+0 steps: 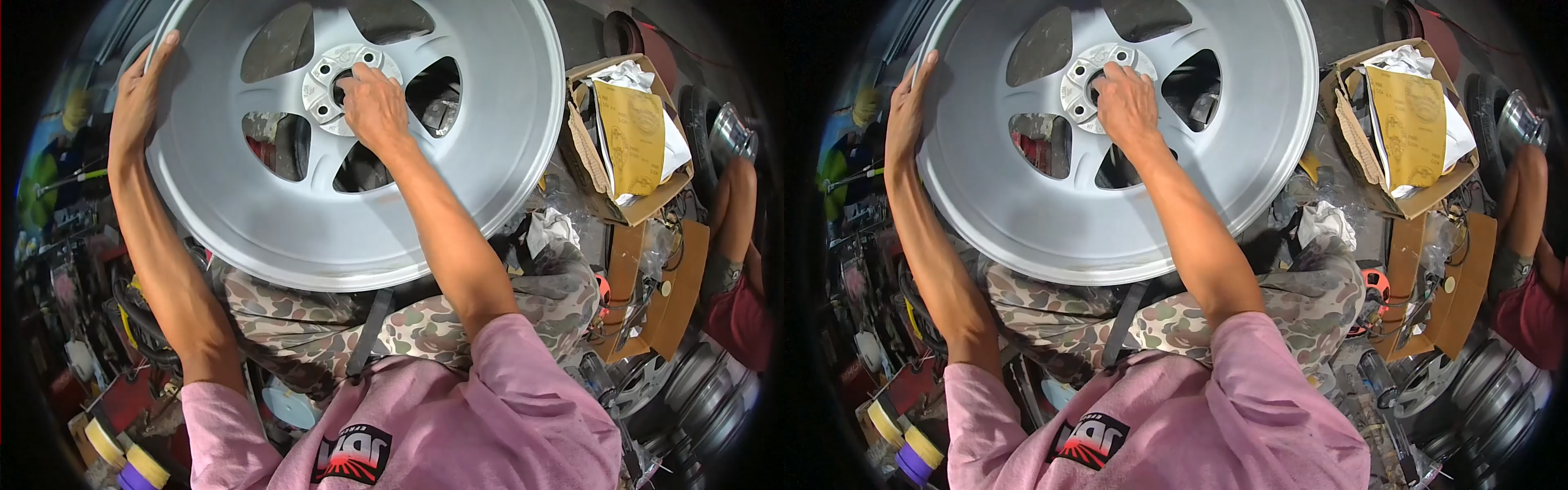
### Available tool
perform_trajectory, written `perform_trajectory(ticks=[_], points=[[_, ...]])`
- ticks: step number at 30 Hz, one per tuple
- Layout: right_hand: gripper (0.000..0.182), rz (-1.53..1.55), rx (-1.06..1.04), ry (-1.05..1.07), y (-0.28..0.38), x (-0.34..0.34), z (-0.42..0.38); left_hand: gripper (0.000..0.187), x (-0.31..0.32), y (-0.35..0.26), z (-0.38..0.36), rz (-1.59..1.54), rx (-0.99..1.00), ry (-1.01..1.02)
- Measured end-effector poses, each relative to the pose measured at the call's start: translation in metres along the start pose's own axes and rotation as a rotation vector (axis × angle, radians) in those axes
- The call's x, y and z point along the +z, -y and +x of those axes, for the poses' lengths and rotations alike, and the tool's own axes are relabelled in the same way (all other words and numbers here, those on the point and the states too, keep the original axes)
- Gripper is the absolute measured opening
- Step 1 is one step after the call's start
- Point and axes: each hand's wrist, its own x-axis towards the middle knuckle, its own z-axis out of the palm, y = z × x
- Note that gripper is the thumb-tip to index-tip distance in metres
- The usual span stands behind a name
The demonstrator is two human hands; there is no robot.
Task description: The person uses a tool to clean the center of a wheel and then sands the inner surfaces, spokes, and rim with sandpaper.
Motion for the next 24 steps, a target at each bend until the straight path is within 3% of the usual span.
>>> perform_trajectory(ticks=[12,14,21,24], points=[[0.008,-0.006,0.037,-0.055,0.003,0.002,0.001,0.073,-0.003,0.01,0.004,0.013,0.066,-0.014],[0.022,-0.048,0.058,0.029,0.003,-0.001,0.002,0.073,-0.002,0.005,0.001,-0.015,0.092,-0.004],[0.022,-0.036,0.044,-0.025,0.002,0.001,0.001,0.071,-0.004,0.012,0.006,-0.005,0.081,-0.013],[0.013,-0.038,0.058,0.011,0.003,0.001,-0.001,0.07,-0.004,0.009,0.003,-0.022,0.055,0.027]])
